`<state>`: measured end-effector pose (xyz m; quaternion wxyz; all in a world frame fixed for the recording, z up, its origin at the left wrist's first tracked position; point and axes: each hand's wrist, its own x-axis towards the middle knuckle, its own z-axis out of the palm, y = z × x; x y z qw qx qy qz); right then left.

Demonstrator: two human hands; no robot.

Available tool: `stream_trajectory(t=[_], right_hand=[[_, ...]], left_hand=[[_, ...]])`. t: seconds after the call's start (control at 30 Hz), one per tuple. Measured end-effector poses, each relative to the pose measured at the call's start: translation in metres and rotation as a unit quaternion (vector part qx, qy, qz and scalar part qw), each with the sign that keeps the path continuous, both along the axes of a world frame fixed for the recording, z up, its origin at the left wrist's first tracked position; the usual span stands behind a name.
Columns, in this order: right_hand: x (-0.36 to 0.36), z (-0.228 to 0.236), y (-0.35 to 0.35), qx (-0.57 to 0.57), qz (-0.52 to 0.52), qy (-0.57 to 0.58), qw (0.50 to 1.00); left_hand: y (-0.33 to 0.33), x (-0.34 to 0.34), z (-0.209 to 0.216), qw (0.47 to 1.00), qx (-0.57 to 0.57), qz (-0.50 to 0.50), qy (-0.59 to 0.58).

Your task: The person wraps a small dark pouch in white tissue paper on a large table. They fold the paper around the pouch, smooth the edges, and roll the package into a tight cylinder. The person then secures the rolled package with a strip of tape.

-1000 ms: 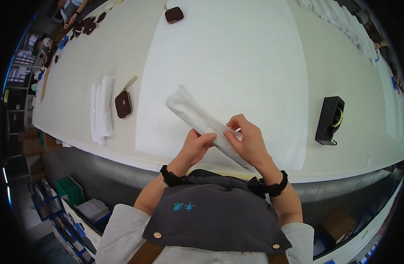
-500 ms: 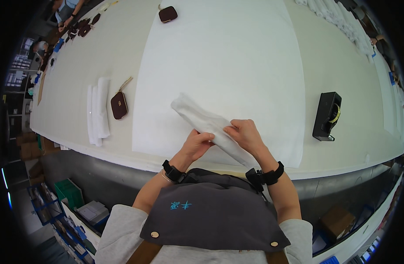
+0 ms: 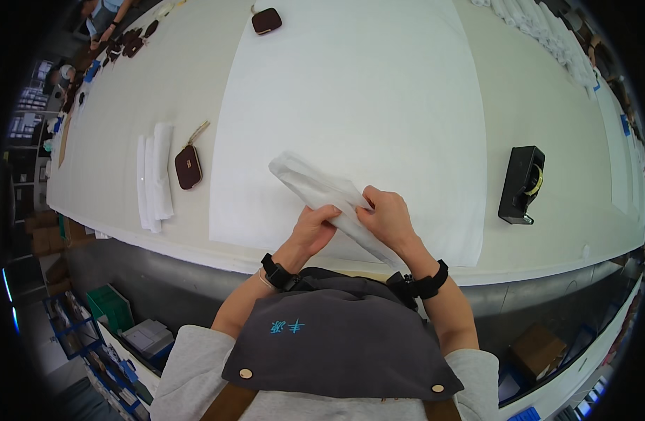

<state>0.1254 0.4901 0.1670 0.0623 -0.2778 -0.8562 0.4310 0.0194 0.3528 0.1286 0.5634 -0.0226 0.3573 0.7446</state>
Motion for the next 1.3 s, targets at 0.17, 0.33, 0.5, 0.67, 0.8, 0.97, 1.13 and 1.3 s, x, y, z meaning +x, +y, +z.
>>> stream_trajectory(t=[0.17, 0.33, 0.5, 0.67, 0.8, 0.97, 1.13, 1.3], right_hand=[[-0.003, -0.001, -0.008, 0.06, 0.027, 0.015, 0.998], [-0.004, 0.001, -0.015, 0.118, 0.064, 0.07, 0.988], [-0.003, 0.013, -0.017, -0.085, 0.049, 0.029, 0.995], [-0.003, 0.018, -0.016, -0.039, 0.073, 0.019, 0.996], [-0.005, 0.003, -0.019, -0.032, 0.111, -0.117, 0.986], [-0.003, -0.003, -0.021, 0.023, 0.172, -0.127, 0.977], [0.006, 0.001, -0.016, -0.037, 0.187, -0.142, 0.971], [0.021, 0.015, -0.009, -0.095, 0.218, -0.156, 0.959]], left_hand=[[0.006, 0.003, 0.006, 0.997, -0.046, 0.056, -0.014], [0.009, 0.008, -0.003, 0.991, -0.083, 0.103, -0.005], [0.01, 0.004, -0.004, 0.987, -0.097, 0.124, -0.014], [0.016, 0.003, 0.0, 0.979, -0.102, 0.174, -0.043], [0.021, 0.004, -0.018, 0.968, -0.129, 0.202, -0.075], [0.018, 0.01, -0.041, 0.952, -0.174, 0.222, -0.124], [-0.006, -0.02, -0.039, 0.962, -0.141, 0.22, -0.081], [-0.049, -0.095, -0.01, 0.967, -0.205, 0.067, 0.138]])
